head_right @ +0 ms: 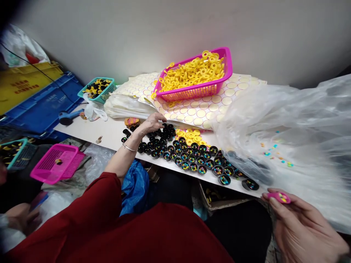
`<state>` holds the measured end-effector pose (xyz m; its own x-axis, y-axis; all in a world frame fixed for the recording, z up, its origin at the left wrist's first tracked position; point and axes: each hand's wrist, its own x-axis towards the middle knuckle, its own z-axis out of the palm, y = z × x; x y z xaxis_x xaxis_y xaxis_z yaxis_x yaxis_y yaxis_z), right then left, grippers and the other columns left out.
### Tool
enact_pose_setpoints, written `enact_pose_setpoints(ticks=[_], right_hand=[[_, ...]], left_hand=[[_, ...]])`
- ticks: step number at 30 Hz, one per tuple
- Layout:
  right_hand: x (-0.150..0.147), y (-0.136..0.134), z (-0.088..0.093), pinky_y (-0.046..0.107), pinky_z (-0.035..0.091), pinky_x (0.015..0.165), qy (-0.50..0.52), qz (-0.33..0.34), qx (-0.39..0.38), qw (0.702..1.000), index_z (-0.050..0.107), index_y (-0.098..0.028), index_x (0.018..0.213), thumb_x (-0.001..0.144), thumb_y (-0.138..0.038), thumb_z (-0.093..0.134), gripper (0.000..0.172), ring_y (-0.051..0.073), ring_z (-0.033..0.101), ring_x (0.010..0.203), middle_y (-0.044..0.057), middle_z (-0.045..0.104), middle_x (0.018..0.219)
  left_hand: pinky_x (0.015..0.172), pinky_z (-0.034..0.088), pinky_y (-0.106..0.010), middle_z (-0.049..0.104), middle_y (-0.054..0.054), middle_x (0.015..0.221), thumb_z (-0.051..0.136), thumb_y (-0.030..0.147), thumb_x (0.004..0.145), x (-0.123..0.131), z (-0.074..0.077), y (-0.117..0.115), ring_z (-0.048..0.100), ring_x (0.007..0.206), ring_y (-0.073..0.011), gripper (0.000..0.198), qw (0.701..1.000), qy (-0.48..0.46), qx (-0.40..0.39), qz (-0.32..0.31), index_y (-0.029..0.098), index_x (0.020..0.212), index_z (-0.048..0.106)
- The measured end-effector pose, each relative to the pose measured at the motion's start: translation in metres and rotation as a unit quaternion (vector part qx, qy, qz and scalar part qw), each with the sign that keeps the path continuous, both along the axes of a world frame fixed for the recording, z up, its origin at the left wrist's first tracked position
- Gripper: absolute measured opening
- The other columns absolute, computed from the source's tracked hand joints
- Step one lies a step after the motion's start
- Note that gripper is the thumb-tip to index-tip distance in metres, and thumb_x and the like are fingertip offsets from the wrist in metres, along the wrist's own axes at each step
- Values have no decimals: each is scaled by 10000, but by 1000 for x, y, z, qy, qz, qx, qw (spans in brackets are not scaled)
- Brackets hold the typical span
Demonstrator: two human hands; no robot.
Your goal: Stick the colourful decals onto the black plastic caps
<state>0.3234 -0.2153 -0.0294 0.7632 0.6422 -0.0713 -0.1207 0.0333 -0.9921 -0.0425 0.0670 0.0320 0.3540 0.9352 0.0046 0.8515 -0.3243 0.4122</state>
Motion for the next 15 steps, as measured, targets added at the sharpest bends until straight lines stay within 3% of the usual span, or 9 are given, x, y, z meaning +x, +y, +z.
enact_pose_setpoints(ticks=[5, 8, 12, 15], right_hand=[[-27, -4, 2, 255, 650, 730, 26, 6, -24, 999, 761, -257, 698, 404, -342, 972, 372, 149, 667, 673, 30, 711, 809], [-30, -9, 1, 270, 643, 798, 15, 8, -23, 1000, 759, -244, 705, 399, -337, 973, 385, 156, 677, 708, 34, 719, 833], [-31, -10, 2, 348, 668, 684, 13, 9, -27, 1000, 738, -242, 664, 352, -345, 959, 396, 173, 648, 637, 50, 700, 810], [-37, -6, 5, 416, 663, 595, 15, 6, -46, 999, 726, -274, 628, 316, -380, 944, 395, 190, 606, 612, 53, 676, 790]], left_hand=[[802, 513, -302, 726, -36, 837, 573, 121, 571, -9, -12, -18, 642, 860, -218, 392, 996, 21, -44, 71, 145, 903, 780], [852, 515, -310, 732, -36, 945, 553, 85, 559, -25, -18, -24, 638, 910, -219, 452, 995, 15, -15, 99, 153, 941, 785], [891, 507, -323, 730, -57, 986, 543, 66, 588, -50, -23, -24, 635, 953, -225, 433, 990, 22, 10, 140, 159, 936, 783], [941, 491, -359, 731, -64, 985, 624, 98, 607, -58, -26, -23, 626, 1002, -250, 365, 994, 35, 9, 103, 167, 928, 783]])
